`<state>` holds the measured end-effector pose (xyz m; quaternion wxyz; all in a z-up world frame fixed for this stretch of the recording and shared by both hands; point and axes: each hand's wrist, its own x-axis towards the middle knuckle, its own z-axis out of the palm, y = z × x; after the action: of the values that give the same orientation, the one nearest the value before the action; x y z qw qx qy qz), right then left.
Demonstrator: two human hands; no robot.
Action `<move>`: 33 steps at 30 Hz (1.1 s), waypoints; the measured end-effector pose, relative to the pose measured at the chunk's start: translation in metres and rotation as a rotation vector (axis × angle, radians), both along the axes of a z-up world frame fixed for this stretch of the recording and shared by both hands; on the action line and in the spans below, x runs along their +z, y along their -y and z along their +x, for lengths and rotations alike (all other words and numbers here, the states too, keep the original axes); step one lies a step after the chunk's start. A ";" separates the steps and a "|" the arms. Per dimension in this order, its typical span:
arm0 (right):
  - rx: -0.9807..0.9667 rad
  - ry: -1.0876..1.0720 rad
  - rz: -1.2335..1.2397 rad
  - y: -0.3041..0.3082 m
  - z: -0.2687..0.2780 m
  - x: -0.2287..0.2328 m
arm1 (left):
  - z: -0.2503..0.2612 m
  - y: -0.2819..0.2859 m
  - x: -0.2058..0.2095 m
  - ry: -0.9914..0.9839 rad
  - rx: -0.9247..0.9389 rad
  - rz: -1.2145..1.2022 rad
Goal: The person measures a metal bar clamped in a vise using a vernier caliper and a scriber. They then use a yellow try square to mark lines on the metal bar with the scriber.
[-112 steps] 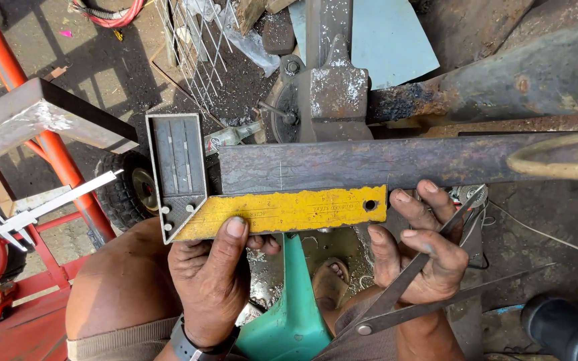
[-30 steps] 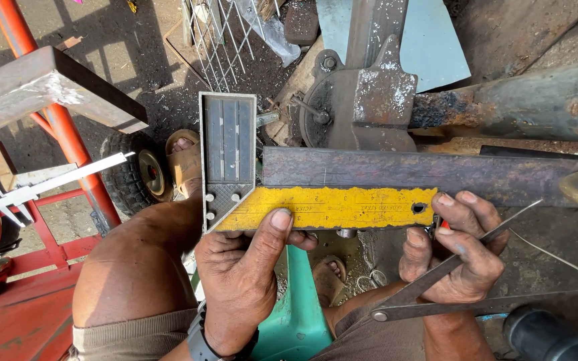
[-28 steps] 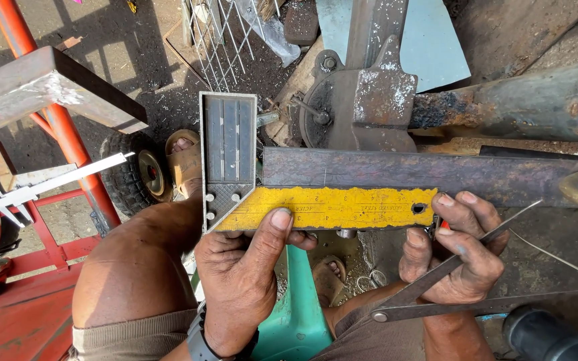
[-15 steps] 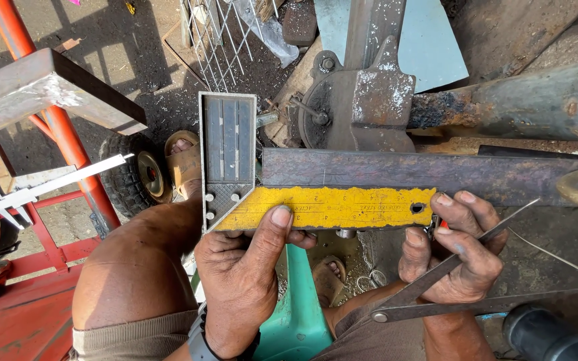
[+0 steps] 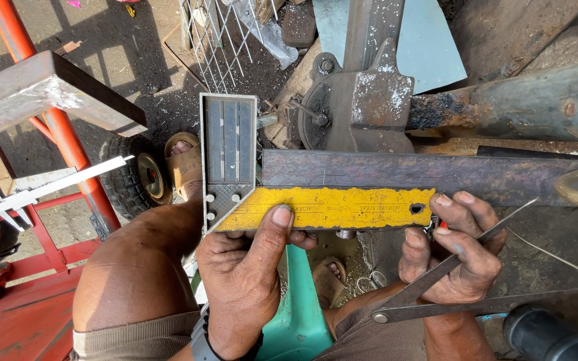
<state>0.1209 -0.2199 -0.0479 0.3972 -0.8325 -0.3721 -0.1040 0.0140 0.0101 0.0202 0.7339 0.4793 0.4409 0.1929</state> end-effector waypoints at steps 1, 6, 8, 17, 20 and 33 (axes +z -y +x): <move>0.000 0.000 0.000 0.000 0.000 0.000 | 0.000 0.000 -0.001 0.000 0.000 0.000; 0.017 0.054 -0.005 -0.006 0.002 0.004 | 0.001 0.001 0.000 -0.008 0.012 0.000; 0.016 0.064 -0.006 -0.008 0.002 0.004 | 0.002 0.004 -0.001 0.008 0.046 -0.018; 0.053 0.002 -0.037 -0.009 0.000 0.012 | 0.005 0.008 -0.003 0.088 0.121 -0.022; 0.070 -0.008 -0.024 -0.007 0.001 0.008 | 0.007 0.009 0.000 0.069 0.128 0.027; 0.055 0.072 -0.045 -0.012 0.002 0.011 | 0.007 0.016 -0.007 0.127 0.236 0.022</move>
<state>0.1229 -0.2080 -0.0364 0.3675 -0.8263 -0.4112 -0.1144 0.0208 -0.0058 0.0131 0.7272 0.4189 0.4450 0.3125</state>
